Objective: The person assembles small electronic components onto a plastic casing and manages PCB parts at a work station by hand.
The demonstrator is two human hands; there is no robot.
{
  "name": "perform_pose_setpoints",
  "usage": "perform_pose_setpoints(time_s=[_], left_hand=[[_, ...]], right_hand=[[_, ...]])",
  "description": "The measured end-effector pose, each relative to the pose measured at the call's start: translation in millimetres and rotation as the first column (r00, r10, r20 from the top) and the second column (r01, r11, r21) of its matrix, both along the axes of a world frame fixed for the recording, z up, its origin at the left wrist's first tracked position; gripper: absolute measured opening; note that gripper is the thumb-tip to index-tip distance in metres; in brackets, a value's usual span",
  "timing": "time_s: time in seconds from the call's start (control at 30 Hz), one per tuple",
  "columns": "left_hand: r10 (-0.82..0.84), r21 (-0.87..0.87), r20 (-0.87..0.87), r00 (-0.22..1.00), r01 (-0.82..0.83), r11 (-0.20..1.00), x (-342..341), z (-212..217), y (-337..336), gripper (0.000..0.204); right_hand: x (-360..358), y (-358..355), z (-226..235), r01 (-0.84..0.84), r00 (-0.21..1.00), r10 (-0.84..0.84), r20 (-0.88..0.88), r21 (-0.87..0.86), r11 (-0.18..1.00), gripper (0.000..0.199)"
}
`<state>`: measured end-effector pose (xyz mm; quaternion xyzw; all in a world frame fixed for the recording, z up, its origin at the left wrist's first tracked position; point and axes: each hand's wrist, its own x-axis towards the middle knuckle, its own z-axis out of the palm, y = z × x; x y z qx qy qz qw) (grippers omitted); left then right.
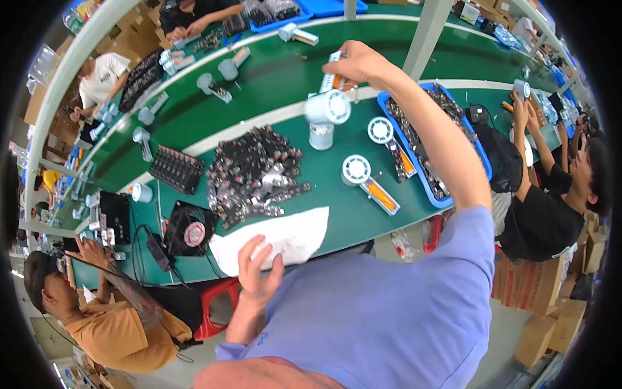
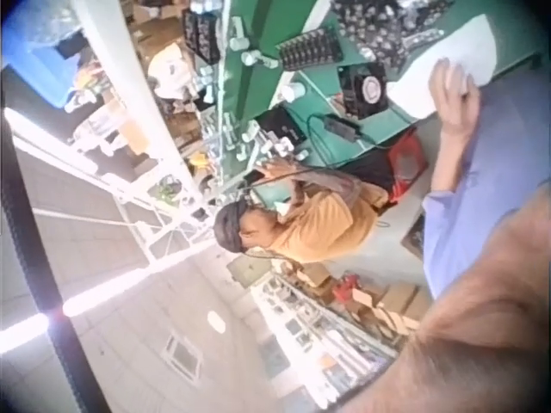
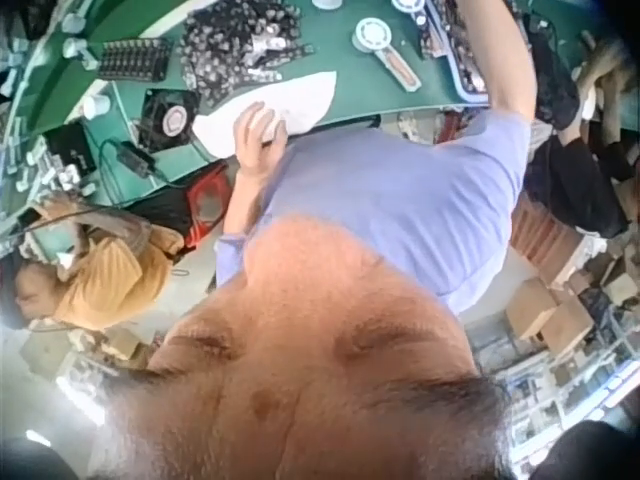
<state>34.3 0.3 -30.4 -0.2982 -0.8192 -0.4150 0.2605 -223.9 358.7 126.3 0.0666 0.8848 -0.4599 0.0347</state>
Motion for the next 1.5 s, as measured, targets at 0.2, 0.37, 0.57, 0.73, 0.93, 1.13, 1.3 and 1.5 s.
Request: perform_pose_setpoints(time_s=[0.2,0.37,0.57,0.73,0.93,1.13,1.3,1.5], left_hand=[[-0.020,-0.046,-0.033,0.999,0.019,0.999,-19.6,15.5,27.7,0.096],[-0.184,0.133,0.153,0.971,0.164,0.978,-12.9,5.1,-4.8,0.084],[0.104,-0.106,0.487,0.867,-0.059,0.993,-18.3,-8.9,-43.5,0.074],[0.146,-0.152,0.520,0.842,-0.076,0.985,-17.7,-14.1,-38.6,0.074],[0.133,-0.070,0.455,0.881,-0.114,0.991,-8.0,6.2,-33.6,0.075],[0.079,-0.113,0.282,0.956,-0.049,0.992,-7.8,3.9,-44.0,0.052],[0.071,-0.239,0.172,0.983,-0.028,0.971,-11.5,11.2,-28.2,0.039],[0.179,-0.176,0.330,0.927,-0.126,0.976,-24.3,17.8,-9.1,0.025]], right_hand=[[158.2,-97.9,-53.3,0.068,0.942,0.168,0.289,-0.657,0.751,0.052],[195.4,-111.9,-80.5,0.201,0.734,0.311,0.604,-0.630,0.750,0.062],[190.8,-101.9,-98.6,-0.502,0.855,0.503,0.124,-0.044,0.864,0.037],[128.5,-138.9,-82.2,-0.426,0.882,0.413,-0.226,-0.012,0.904,0.020],[55.4,-172.9,-130.0,-0.431,0.699,0.542,-0.466,0.330,0.840,0.027],[40.6,-174.6,-140.3,-0.430,0.670,0.587,-0.454,0.408,0.806,0.028],[62.9,-175.1,-116.0,-0.385,0.688,0.414,-0.596,0.184,0.904,0.027],[124.8,-142.4,-108.9,-0.324,0.904,0.427,0.015,-0.627,0.709,0.038]])
